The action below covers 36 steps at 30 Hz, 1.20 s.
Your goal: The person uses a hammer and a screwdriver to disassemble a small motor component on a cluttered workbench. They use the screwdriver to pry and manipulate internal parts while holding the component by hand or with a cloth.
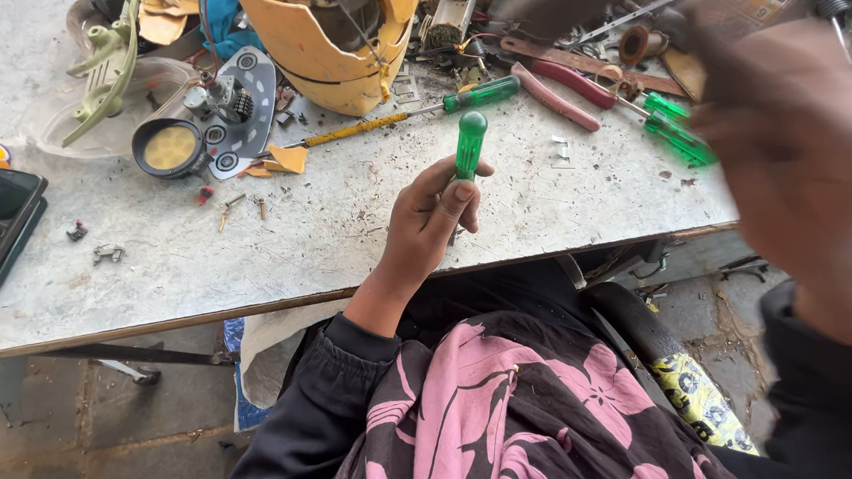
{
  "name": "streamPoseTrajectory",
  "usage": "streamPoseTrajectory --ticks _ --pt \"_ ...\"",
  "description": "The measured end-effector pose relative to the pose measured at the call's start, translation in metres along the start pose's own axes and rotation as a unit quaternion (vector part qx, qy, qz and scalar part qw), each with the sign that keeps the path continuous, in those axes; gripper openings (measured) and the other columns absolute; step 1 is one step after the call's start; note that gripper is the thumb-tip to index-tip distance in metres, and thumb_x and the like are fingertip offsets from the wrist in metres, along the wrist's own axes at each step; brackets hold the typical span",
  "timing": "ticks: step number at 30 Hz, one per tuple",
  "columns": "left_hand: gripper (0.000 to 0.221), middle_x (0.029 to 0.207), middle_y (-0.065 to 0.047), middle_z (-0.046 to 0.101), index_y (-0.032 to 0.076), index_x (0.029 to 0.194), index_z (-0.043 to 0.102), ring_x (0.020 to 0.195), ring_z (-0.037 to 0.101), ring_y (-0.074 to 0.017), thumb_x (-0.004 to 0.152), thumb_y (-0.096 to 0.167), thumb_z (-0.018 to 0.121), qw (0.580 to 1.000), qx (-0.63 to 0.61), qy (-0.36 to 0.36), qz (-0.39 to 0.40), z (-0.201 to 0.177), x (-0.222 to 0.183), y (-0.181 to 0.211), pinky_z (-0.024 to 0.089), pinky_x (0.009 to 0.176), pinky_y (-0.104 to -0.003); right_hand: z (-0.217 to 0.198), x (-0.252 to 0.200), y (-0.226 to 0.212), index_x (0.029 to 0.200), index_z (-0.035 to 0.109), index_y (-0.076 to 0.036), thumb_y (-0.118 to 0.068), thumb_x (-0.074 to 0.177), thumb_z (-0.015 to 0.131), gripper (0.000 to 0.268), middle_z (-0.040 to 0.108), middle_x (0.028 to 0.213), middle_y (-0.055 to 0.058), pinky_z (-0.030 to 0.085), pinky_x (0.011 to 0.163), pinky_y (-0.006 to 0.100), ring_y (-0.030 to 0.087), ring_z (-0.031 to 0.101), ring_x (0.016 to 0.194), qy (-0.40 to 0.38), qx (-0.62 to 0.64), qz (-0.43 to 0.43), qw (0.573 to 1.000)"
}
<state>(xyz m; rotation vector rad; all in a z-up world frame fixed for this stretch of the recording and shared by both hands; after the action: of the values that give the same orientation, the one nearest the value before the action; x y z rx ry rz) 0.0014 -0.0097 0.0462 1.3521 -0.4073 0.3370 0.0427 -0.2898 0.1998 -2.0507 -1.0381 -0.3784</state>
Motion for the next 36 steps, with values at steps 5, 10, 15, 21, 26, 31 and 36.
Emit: streamPoseTrajectory --ticks 5,10,15,21,26,31,36 --pt "0.038 0.079 0.003 0.055 0.002 0.129 0.064 0.072 0.056 -0.0054 0.111 0.035 0.055 1.000 0.012 0.010 0.008 0.000 -0.001 0.004 0.049 0.068 -0.023 -0.005 0.033 -0.049 0.143 0.060 -0.016 -0.008 0.097 0.070 0.048 0.069 0.097 0.008 0.049 0.058 0.031 0.017 0.061 0.068 -0.129 -0.222 -0.118 0.959" --pt "0.038 0.080 0.003 0.056 0.002 0.129 0.064 0.073 0.057 -0.0053 0.112 0.035 0.055 1.000 0.024 0.005 0.016 -0.001 -0.005 -0.001 0.049 0.070 -0.023 0.002 0.031 -0.051 0.143 0.059 -0.015 -0.006 0.101 0.067 0.044 0.068 0.100 0.009 0.051 0.064 0.031 0.019 0.063 0.074 -0.140 -0.211 -0.118 0.960" --pt "0.039 0.083 0.001 0.060 0.001 0.130 0.062 0.075 0.061 -0.0071 0.110 0.033 0.056 1.000 0.010 0.004 0.009 0.001 -0.003 0.001 0.054 0.072 -0.025 -0.006 0.031 -0.034 0.144 0.058 -0.014 -0.004 0.105 0.065 0.041 0.067 0.103 0.010 0.053 0.070 0.032 0.020 0.064 0.080 -0.107 -0.190 -0.155 0.963" --pt "0.039 0.081 0.001 0.056 -0.001 0.130 0.065 0.079 0.061 -0.0082 0.113 0.033 0.056 1.000 -0.011 -0.005 0.015 -0.002 -0.004 -0.006 0.060 0.079 -0.029 -0.012 0.008 0.050 0.136 0.057 0.000 0.002 0.110 0.054 0.027 0.067 0.106 0.013 0.058 0.073 0.032 0.024 0.068 0.086 -0.119 -0.385 -0.096 0.910" --pt "0.039 0.085 -0.001 0.060 -0.002 0.131 0.062 0.084 0.066 -0.0108 0.112 0.032 0.056 1.000 -0.002 -0.006 0.023 0.000 -0.004 -0.002 0.058 0.081 -0.029 -0.002 0.017 0.025 0.136 0.060 0.002 -0.002 0.106 0.053 0.031 0.068 0.104 0.014 0.057 0.065 0.032 0.024 0.067 0.080 -0.154 -0.317 -0.084 0.932" --pt "0.038 0.084 -0.002 0.061 -0.001 0.130 0.063 0.086 0.070 -0.0125 0.111 0.031 0.056 0.999 0.028 0.002 0.031 -0.002 -0.006 -0.006 0.058 0.081 -0.029 -0.005 0.015 -0.022 0.137 0.059 0.001 -0.003 0.106 0.054 0.032 0.068 0.104 0.014 0.056 0.066 0.032 0.024 0.067 0.080 -0.141 -0.257 -0.094 0.951" --pt "0.039 0.084 -0.001 0.063 0.000 0.134 0.061 0.088 0.071 -0.0117 0.112 0.031 0.055 0.999 0.006 0.004 0.035 -0.002 -0.002 -0.008 0.060 0.084 -0.029 -0.003 0.012 -0.032 0.138 0.059 0.000 -0.004 0.105 0.055 0.033 0.068 0.103 0.014 0.056 0.066 0.033 0.024 0.067 0.080 -0.145 -0.239 -0.096 0.955"
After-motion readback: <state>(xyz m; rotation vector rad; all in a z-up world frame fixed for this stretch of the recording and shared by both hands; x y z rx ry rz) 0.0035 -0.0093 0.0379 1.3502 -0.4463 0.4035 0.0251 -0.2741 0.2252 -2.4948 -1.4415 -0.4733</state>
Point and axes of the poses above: each hand's wrist, its own x-axis towards the middle knuckle, its own z-axis out of the palm, y = z × x, the point moved 2 cm from there along x, towards the middle knuckle
